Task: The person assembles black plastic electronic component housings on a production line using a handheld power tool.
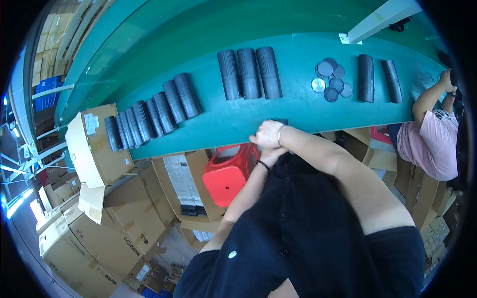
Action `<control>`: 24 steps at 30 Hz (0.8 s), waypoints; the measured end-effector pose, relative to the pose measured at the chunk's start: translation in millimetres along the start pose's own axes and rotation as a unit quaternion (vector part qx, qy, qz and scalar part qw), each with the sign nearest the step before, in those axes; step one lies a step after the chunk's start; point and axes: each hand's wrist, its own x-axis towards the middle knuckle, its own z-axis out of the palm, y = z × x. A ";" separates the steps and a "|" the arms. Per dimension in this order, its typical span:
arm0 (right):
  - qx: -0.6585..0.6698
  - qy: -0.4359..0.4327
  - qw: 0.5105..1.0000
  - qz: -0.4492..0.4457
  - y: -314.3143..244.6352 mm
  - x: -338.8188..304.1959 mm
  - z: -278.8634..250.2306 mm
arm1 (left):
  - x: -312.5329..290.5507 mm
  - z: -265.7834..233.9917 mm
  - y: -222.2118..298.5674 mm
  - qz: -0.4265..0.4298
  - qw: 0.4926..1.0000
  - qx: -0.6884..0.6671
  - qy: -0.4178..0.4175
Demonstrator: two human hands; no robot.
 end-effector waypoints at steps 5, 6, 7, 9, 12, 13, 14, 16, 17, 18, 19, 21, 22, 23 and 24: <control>0.033 0.011 0.999 -0.013 -0.9 8.4 4.5 | -2.2 -4.4 -7.3 -0.095 0.987 -0.123 -0.031; 0.015 0.007 1.000 -0.007 -0.4 9.3 6.0 | 3.5 -9.4 -8.8 -0.125 0.977 -0.156 -0.080; 0.015 0.006 1.000 -0.008 2.9 5.0 8.1 | 4.9 -11.0 -6.1 -0.159 0.960 -0.190 -0.128; -0.032 0.006 0.999 -0.002 12.7 -0.7 12.0 | 12.9 -15.1 3.7 -0.195 0.957 -0.157 -0.145; -0.024 0.018 1.000 -0.008 13.1 1.5 18.3 | 3.4 0.4 -2.7 -0.027 0.998 -0.050 -0.028; -0.026 0.015 0.999 -0.015 9.3 3.6 12.8 | -0.5 2.2 -7.4 0.078 0.995 0.045 0.042; -0.010 0.007 1.000 -0.019 9.7 2.7 5.8 | 3.9 2.8 -13.7 0.045 0.996 0.043 0.061; 0.006 -0.007 1.000 -0.010 11.7 -5.5 -5.4 | 5.6 5.1 4.9 0.019 0.999 0.018 0.033; 0.008 -0.016 1.000 -0.002 11.4 -7.2 -10.8 | 5.8 6.5 12.5 0.006 1.000 -0.007 0.009; 0.018 -0.018 1.000 0.011 7.4 -3.0 -7.9 | 5.4 4.6 1.4 -0.023 0.999 -0.028 0.000; 0.005 -0.015 1.000 0.010 6.9 2.6 -10.1 | 7.5 -0.4 -5.7 -0.011 1.000 -0.028 0.003; 0.030 -0.037 0.999 0.025 7.5 -1.2 -9.8 | 13.0 3.6 -15.6 -0.042 0.994 -0.087 -0.044; 0.018 -0.041 0.998 0.033 10.3 -6.8 -1.5 | 12.4 6.0 2.7 -0.112 0.977 -0.141 -0.111; -0.024 -0.028 0.999 0.015 6.9 -8.9 4.6 | 7.8 6.6 11.1 -0.128 0.960 -0.207 -0.141; -0.013 0.021 1.000 0.002 3.8 -3.5 13.1 | 6.9 -2.3 -4.1 -0.145 0.945 -0.252 -0.147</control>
